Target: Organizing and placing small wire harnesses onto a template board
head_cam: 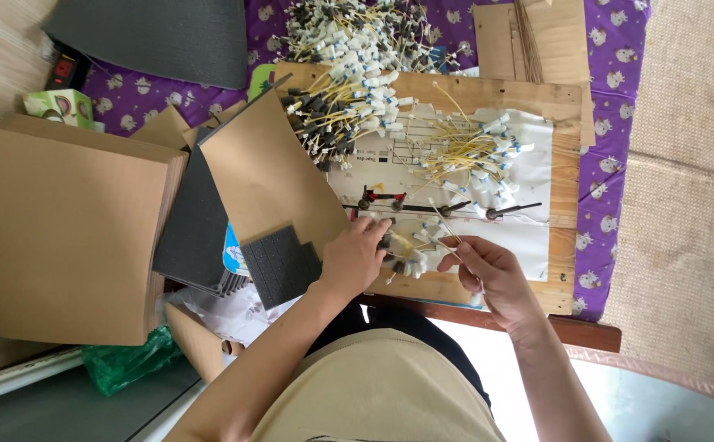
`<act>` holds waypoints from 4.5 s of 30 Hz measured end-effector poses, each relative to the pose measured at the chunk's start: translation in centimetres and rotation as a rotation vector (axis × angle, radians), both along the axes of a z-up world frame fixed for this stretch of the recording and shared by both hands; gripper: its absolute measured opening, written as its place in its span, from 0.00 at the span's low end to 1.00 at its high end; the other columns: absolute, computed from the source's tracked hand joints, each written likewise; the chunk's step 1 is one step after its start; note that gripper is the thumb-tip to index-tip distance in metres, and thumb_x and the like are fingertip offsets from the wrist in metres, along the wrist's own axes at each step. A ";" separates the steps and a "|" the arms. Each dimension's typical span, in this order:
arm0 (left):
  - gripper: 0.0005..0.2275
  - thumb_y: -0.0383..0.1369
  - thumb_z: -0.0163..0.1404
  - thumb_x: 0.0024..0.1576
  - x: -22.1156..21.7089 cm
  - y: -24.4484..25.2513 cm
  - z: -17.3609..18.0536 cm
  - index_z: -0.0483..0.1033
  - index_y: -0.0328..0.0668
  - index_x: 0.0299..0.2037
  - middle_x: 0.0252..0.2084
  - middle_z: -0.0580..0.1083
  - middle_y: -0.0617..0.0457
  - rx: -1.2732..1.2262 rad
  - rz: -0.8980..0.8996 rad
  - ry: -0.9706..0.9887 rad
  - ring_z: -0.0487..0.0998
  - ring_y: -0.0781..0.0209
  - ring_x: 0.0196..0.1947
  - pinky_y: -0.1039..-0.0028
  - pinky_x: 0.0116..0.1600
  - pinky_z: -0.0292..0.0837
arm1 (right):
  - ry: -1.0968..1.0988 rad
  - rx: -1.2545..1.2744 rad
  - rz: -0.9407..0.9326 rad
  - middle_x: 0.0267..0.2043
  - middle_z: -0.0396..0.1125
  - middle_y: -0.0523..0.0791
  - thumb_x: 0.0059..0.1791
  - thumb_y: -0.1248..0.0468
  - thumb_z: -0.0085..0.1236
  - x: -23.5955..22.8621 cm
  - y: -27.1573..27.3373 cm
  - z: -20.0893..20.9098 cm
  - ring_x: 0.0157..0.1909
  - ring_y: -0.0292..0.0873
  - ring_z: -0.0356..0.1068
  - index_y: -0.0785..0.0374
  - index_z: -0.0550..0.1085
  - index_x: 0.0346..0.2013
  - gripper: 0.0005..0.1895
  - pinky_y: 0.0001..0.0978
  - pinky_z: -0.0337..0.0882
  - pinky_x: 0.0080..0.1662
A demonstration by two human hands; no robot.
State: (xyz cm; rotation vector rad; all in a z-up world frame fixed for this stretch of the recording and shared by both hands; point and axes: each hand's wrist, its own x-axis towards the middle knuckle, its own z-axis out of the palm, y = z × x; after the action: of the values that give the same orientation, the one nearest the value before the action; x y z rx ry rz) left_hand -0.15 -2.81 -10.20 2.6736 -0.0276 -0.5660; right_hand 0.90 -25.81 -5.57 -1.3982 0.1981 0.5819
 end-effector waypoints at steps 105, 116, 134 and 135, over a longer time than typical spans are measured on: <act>0.22 0.24 0.61 0.48 1.2 1.2 9.2 0.73 0.39 0.54 0.31 0.79 0.38 -1.479 0.689 0.137 0.83 0.55 0.27 0.73 0.32 0.81 | -0.652 -0.367 0.451 0.14 0.63 0.43 0.44 0.66 0.60 7.9 6.3 5.8 0.19 0.37 0.59 0.62 0.77 0.28 0.02 0.28 0.61 0.27; 0.14 0.29 0.44 0.61 1.8 1.5 7.9 0.67 0.40 0.57 0.44 0.77 0.36 -1.757 0.897 0.132 0.81 0.48 0.40 0.67 0.41 0.82 | -0.568 -0.315 0.464 0.15 0.63 0.45 0.45 0.68 0.59 7.3 6.4 8.6 0.21 0.37 0.58 0.65 0.78 0.29 0.03 0.28 0.61 0.29; 0.15 0.24 0.58 0.52 0.6 0.8 8.5 0.78 0.45 0.50 0.40 0.79 0.42 -1.077 0.390 -0.359 0.81 0.53 0.43 0.69 0.44 0.81 | -0.029 -0.135 0.501 0.18 0.60 0.46 0.49 0.71 0.50 8.5 6.2 9.4 0.21 0.38 0.57 0.74 0.75 0.39 0.08 0.24 0.57 0.25; 0.13 0.24 0.57 0.53 0.7 0.9 7.7 0.79 0.45 0.48 0.39 0.79 0.42 -1.080 0.403 -0.347 0.82 0.54 0.41 0.70 0.43 0.82 | -0.058 -0.206 0.529 0.20 0.65 0.51 0.52 0.70 0.45 8.8 6.1 9.8 0.23 0.44 0.62 0.76 0.75 0.46 0.14 0.29 0.62 0.29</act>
State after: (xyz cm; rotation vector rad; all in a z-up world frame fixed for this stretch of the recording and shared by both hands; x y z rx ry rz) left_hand 0.53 -1.93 -2.46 1.6130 0.0832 0.0725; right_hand 9.74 -19.66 4.24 -1.6764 -0.1717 0.9744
